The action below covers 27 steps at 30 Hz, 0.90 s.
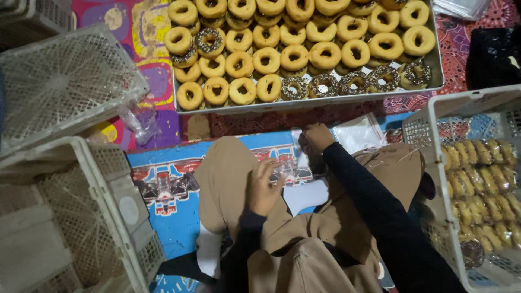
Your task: The person sits on the floor and repeatedly picks donuts from a metal tray, places them into clear plastic bags, and sets the filled bags into a white plastic crate. The donuts include plain and chocolate-sprinkled varieties.
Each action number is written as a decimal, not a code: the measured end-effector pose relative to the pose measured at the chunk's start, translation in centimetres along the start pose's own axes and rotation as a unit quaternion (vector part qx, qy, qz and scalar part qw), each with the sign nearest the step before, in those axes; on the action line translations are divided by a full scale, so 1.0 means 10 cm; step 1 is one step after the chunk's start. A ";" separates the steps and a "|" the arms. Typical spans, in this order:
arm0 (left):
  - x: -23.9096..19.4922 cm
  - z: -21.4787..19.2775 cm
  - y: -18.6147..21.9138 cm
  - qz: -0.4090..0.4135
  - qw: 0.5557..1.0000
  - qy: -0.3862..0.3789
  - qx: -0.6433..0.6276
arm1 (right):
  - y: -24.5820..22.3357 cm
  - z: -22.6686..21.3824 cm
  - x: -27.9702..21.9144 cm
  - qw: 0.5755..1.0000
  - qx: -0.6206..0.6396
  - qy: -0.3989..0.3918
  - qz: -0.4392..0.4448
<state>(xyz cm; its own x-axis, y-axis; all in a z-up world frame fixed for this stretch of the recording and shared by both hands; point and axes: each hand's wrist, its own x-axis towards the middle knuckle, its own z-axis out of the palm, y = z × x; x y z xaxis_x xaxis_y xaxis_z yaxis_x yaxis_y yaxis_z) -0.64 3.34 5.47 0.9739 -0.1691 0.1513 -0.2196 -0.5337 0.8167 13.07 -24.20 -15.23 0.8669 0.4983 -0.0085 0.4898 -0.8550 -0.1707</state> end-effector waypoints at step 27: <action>1.01 0.25 -0.28 -0.198 0.697 0.169 -0.668 | -1.54 -2.35 -0.02 0.967 0.168 0.074 -0.175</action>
<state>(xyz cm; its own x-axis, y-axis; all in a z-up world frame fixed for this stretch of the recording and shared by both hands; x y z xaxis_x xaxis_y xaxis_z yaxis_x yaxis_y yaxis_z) 9.72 1.07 3.29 0.9505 0.0977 -0.2949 0.0994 0.8038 0.5866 7.50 -14.49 10.60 0.6694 0.7014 0.2448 0.7196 -0.5304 -0.4481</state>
